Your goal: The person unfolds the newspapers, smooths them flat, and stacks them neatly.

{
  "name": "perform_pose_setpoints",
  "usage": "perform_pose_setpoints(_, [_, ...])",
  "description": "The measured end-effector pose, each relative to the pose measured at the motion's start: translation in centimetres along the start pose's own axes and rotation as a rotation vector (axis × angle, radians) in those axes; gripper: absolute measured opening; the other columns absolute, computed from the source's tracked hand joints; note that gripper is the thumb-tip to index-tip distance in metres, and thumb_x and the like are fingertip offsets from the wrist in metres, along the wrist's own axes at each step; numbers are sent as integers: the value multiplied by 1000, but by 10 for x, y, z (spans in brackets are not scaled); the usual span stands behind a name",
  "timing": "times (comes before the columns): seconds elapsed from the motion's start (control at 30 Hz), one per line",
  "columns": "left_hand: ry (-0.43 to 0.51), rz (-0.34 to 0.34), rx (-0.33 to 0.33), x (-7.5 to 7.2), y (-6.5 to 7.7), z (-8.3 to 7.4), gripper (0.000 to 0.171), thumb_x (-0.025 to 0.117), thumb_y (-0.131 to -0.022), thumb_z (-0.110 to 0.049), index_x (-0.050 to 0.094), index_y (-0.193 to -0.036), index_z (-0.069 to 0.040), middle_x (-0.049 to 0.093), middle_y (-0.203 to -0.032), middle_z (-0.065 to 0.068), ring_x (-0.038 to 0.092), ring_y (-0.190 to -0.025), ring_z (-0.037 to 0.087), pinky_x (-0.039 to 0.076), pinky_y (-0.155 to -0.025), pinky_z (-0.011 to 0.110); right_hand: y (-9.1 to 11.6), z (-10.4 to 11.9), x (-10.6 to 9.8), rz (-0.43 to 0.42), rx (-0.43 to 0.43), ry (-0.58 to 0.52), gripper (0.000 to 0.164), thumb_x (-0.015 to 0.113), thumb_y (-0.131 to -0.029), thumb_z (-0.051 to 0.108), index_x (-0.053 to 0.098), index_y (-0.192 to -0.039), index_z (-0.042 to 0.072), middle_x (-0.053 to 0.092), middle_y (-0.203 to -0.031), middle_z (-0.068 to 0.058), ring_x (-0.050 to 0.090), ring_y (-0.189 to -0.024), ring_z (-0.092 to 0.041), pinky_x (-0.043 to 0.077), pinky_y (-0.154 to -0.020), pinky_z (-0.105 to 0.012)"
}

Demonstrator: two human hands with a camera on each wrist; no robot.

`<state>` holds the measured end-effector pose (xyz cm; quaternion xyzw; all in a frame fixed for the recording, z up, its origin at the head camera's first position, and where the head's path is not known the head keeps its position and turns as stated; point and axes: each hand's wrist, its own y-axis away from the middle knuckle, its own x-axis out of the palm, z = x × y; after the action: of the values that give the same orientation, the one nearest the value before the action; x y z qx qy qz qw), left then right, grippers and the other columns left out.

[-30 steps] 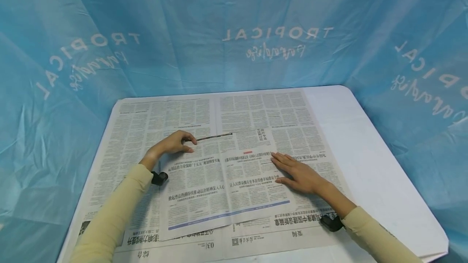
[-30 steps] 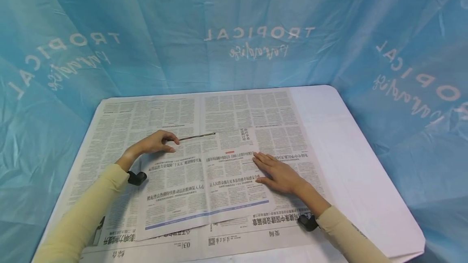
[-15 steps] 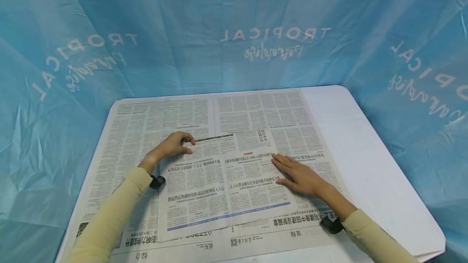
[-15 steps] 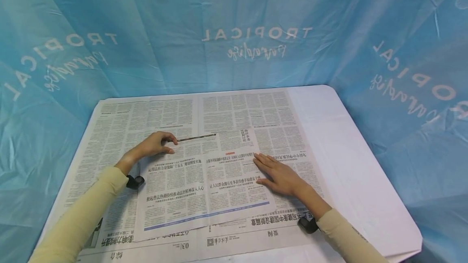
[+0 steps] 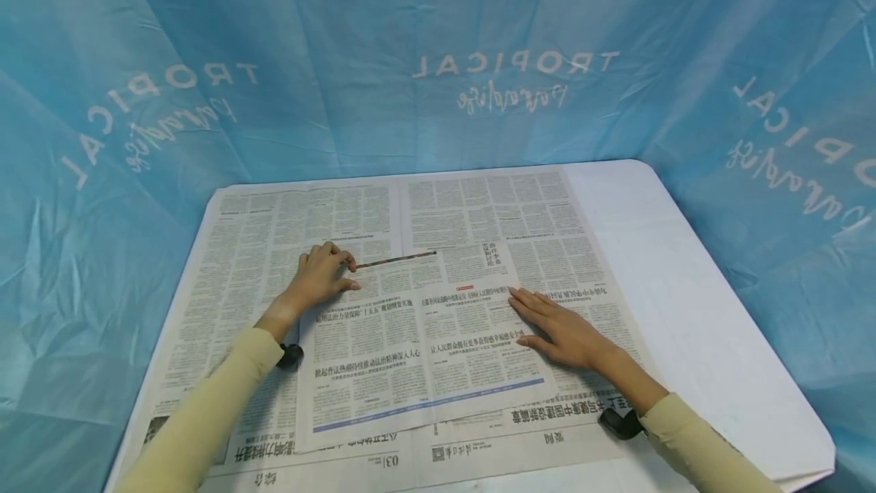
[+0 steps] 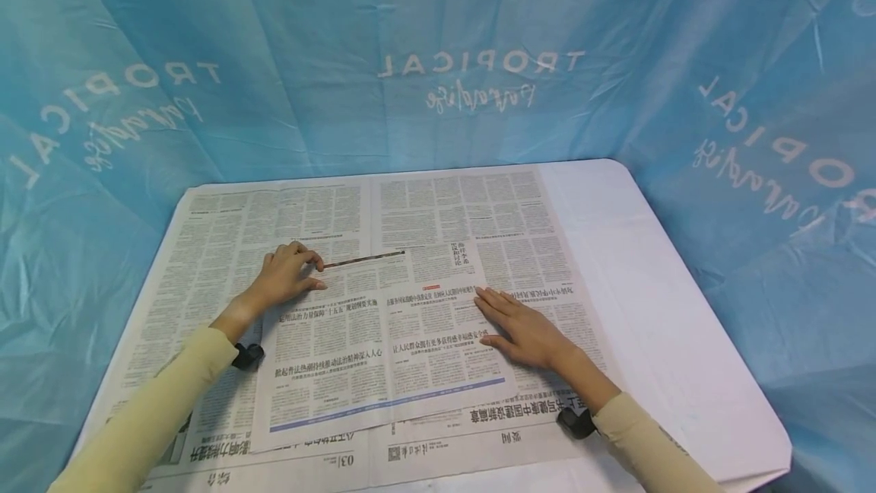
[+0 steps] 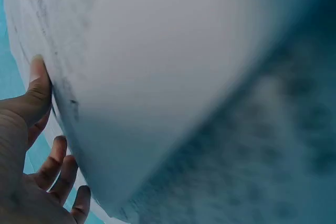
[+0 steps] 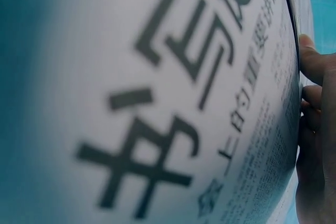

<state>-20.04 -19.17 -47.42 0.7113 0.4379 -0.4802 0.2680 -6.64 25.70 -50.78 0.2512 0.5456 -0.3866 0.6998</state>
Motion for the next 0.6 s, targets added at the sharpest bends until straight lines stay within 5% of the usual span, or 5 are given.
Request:
perform_pose_setpoints(0.2, [-109, -67, 86, 0, 14, -3, 29, 71, -89, -29, 64, -109, -10, 51, -116, 19, 45, -99, 37, 33, -81, 52, -2, 0, -5, 9, 3, -3, 71, 59, -96, 45, 33, -153, 10, 29, -159, -7, 30, -145, -32, 25, -116, -46])
perform_pose_setpoints(0.4, [-182, -64, 112, 3, 28, -5, 30, 64, -95, -17, 61, -124, -9, 53, -121, 20, 52, -104, 39, 40, -80, 53, -6, -1, -12, 47, -9, 2, 67, 58, -97, 42, 37, -151, 10, 32, -158, -6, 29, -146, -32, 20, -118, -47])
perform_pose_setpoints(0.6, [-216, -17, 129, 2, 40, -5, 46, 62, -91, 1, 54, -136, -7, 50, -131, 20, 50, -118, 40, 41, -87, 57, -13, -11, -17, 33, -96, 65, 58, 57, -92, 0, 41, -148, 7, 37, -155, -12, 34, -143, -33, 23, -116, -48])
